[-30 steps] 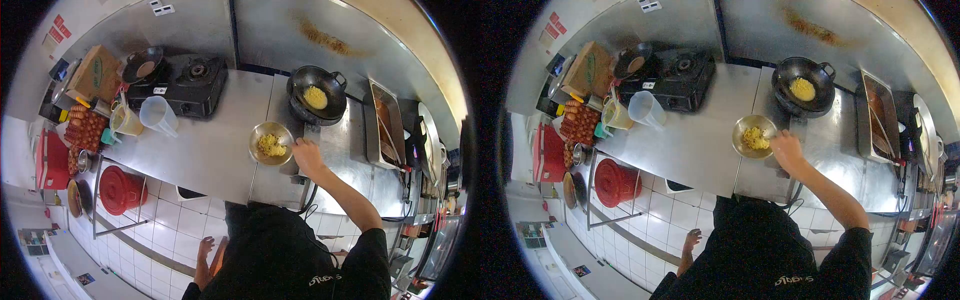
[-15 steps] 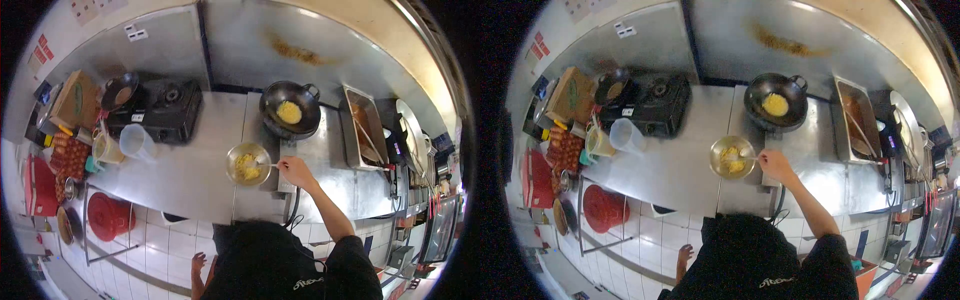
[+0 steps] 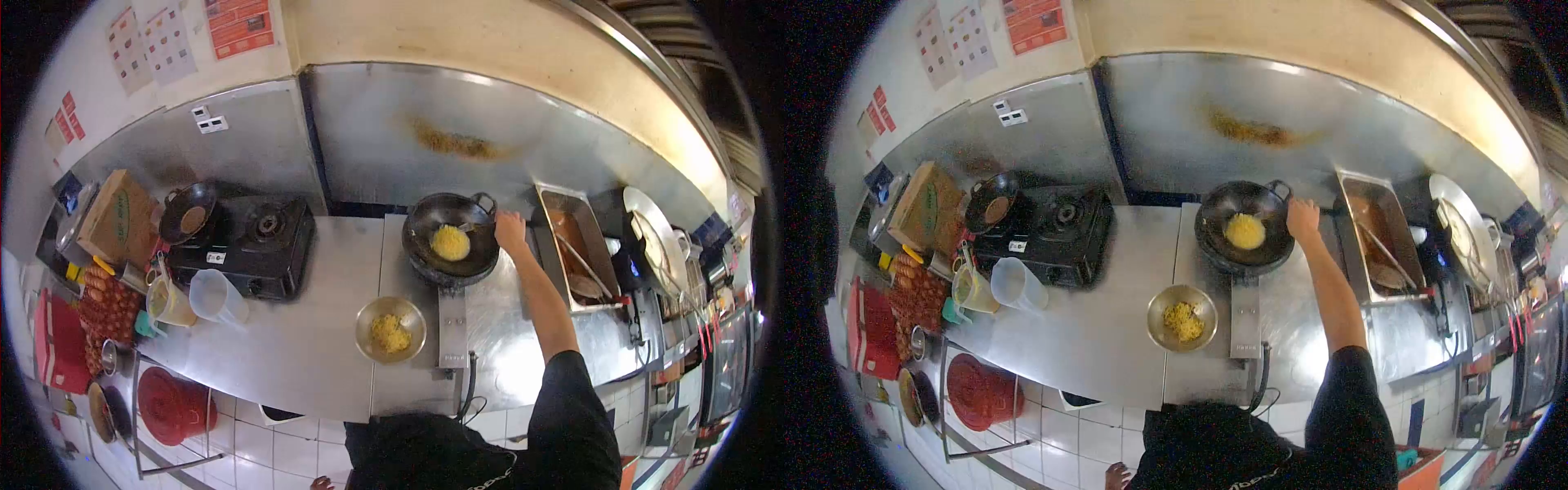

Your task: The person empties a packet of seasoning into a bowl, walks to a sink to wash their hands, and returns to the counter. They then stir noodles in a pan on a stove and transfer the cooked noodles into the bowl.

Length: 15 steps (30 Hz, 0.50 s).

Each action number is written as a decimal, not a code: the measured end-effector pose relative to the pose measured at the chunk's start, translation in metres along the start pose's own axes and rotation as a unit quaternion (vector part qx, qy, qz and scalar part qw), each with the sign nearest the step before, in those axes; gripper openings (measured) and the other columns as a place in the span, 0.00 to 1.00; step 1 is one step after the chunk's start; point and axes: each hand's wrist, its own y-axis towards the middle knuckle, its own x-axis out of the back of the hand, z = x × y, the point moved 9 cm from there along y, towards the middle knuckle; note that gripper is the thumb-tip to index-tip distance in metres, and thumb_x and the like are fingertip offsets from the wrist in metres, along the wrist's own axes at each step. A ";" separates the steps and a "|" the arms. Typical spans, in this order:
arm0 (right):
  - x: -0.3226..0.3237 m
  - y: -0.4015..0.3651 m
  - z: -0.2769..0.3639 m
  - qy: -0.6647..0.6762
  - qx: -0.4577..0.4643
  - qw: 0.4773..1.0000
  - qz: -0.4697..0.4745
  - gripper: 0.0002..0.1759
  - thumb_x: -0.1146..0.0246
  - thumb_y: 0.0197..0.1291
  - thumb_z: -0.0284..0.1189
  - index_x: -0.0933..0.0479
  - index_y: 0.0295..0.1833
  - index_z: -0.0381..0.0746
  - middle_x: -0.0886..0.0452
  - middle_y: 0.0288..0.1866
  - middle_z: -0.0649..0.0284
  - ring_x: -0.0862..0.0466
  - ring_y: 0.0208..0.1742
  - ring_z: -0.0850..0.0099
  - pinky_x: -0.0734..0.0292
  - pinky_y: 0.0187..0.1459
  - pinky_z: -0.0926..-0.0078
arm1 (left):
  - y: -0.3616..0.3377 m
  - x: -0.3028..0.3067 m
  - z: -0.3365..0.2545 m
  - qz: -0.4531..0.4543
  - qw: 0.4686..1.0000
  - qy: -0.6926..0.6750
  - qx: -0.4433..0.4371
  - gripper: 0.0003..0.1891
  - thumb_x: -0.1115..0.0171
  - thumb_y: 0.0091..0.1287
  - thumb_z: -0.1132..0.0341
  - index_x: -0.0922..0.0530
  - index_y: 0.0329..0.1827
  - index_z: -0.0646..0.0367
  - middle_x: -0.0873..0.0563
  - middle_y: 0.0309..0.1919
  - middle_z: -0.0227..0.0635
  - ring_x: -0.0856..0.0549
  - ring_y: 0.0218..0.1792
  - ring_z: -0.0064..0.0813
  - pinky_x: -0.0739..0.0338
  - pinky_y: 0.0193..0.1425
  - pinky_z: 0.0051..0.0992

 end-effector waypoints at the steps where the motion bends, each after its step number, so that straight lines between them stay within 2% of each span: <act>1: -0.002 0.005 0.002 -0.032 0.002 0.999 -0.010 0.11 0.46 0.60 0.29 0.22 0.46 0.41 0.18 0.45 0.62 0.24 0.57 0.57 0.29 0.52 0.55 | -0.025 -0.009 -0.016 -0.031 0.999 -0.036 0.024 0.23 0.53 0.72 0.49 0.31 0.66 0.45 0.27 0.62 0.34 0.24 0.55 0.32 0.31 0.57 0.37; 2: -0.013 0.010 0.000 -0.032 -0.009 0.999 0.013 0.13 0.48 0.62 0.31 0.22 0.48 0.43 0.18 0.49 0.62 0.26 0.59 0.59 0.30 0.54 0.55 | -0.013 -0.006 0.004 0.070 0.987 -0.143 -0.017 0.28 0.55 0.71 0.46 0.38 0.70 0.48 0.28 0.64 0.34 0.24 0.56 0.33 0.31 0.57 0.32; 3: -0.020 0.014 -0.003 -0.033 -0.001 0.999 0.010 0.13 0.48 0.62 0.31 0.22 0.48 0.43 0.18 0.49 0.62 0.26 0.59 0.59 0.30 0.54 0.55 | -0.023 -0.007 0.005 0.015 0.994 -0.112 0.003 0.28 0.55 0.71 0.46 0.38 0.70 0.48 0.27 0.64 0.34 0.24 0.56 0.33 0.31 0.57 0.33; 4: -0.031 0.017 -0.003 -0.032 0.021 0.999 0.029 0.12 0.46 0.59 0.30 0.21 0.46 0.45 0.18 0.48 0.60 0.25 0.58 0.57 0.30 0.55 0.52 | -0.031 -0.012 -0.001 -0.003 0.995 -0.097 0.008 0.28 0.55 0.71 0.46 0.38 0.70 0.49 0.27 0.64 0.35 0.24 0.56 0.34 0.31 0.57 0.33; 7: -0.038 0.016 0.005 -0.040 0.058 0.995 0.075 0.13 0.46 0.56 0.29 0.19 0.44 0.50 0.17 0.48 0.58 0.23 0.57 0.54 0.31 0.56 0.46 | -0.047 -0.025 -0.015 -0.016 0.995 -0.094 0.006 0.28 0.54 0.71 0.46 0.38 0.70 0.49 0.27 0.63 0.35 0.24 0.56 0.34 0.30 0.57 0.34; 9: -0.052 0.010 0.007 0.048 0.050 0.985 0.159 0.13 0.46 0.56 0.30 0.18 0.43 0.51 0.17 0.48 0.59 0.23 0.55 0.52 0.32 0.56 0.45 | -0.052 -0.031 -0.022 -0.020 0.996 -0.092 0.001 0.28 0.54 0.70 0.47 0.38 0.69 0.50 0.27 0.63 0.35 0.24 0.56 0.35 0.30 0.57 0.35; 10: -0.062 0.010 0.004 0.064 0.035 0.982 0.176 0.12 0.46 0.55 0.30 0.17 0.40 0.48 0.16 0.43 0.58 0.20 0.50 0.53 0.29 0.53 0.51 | -0.054 -0.034 -0.026 -0.022 0.996 -0.092 -0.001 0.28 0.54 0.70 0.47 0.38 0.69 0.50 0.27 0.63 0.35 0.24 0.56 0.35 0.30 0.57 0.36; 11: -0.071 0.013 0.001 0.065 0.036 0.982 0.176 0.12 0.46 0.55 0.30 0.17 0.40 0.48 0.16 0.43 0.58 0.20 0.50 0.53 0.29 0.53 0.51 | -0.055 -0.038 -0.030 -0.021 0.996 -0.090 -0.004 0.28 0.54 0.70 0.47 0.37 0.69 0.50 0.27 0.63 0.36 0.24 0.56 0.35 0.30 0.57 0.36; 13: -0.120 0.015 0.003 0.192 0.109 0.941 0.257 0.11 0.45 0.54 0.30 0.17 0.37 0.45 0.15 0.36 0.57 0.18 0.42 0.57 0.25 0.46 0.60 | -0.058 -0.041 -0.036 -0.023 0.996 -0.086 -0.007 0.28 0.53 0.70 0.48 0.37 0.69 0.51 0.27 0.62 0.36 0.24 0.56 0.36 0.30 0.58 0.37; 14: -0.104 0.007 0.021 0.194 0.236 0.928 0.212 0.10 0.44 0.52 0.28 0.18 0.35 0.41 0.16 0.31 0.56 0.17 0.36 0.61 0.25 0.40 0.65 | -0.059 -0.041 -0.039 -0.026 0.996 -0.084 -0.009 0.28 0.53 0.70 0.48 0.37 0.69 0.51 0.27 0.62 0.36 0.24 0.56 0.36 0.30 0.58 0.37; 15: -0.102 0.006 0.025 0.197 0.237 0.928 0.210 0.10 0.44 0.52 0.28 0.18 0.35 0.41 0.16 0.31 0.56 0.17 0.36 0.61 0.25 0.40 0.65 | -0.060 -0.040 -0.042 -0.028 0.996 -0.083 -0.012 0.28 0.53 0.70 0.48 0.37 0.69 0.51 0.26 0.62 0.36 0.24 0.56 0.36 0.30 0.58 0.38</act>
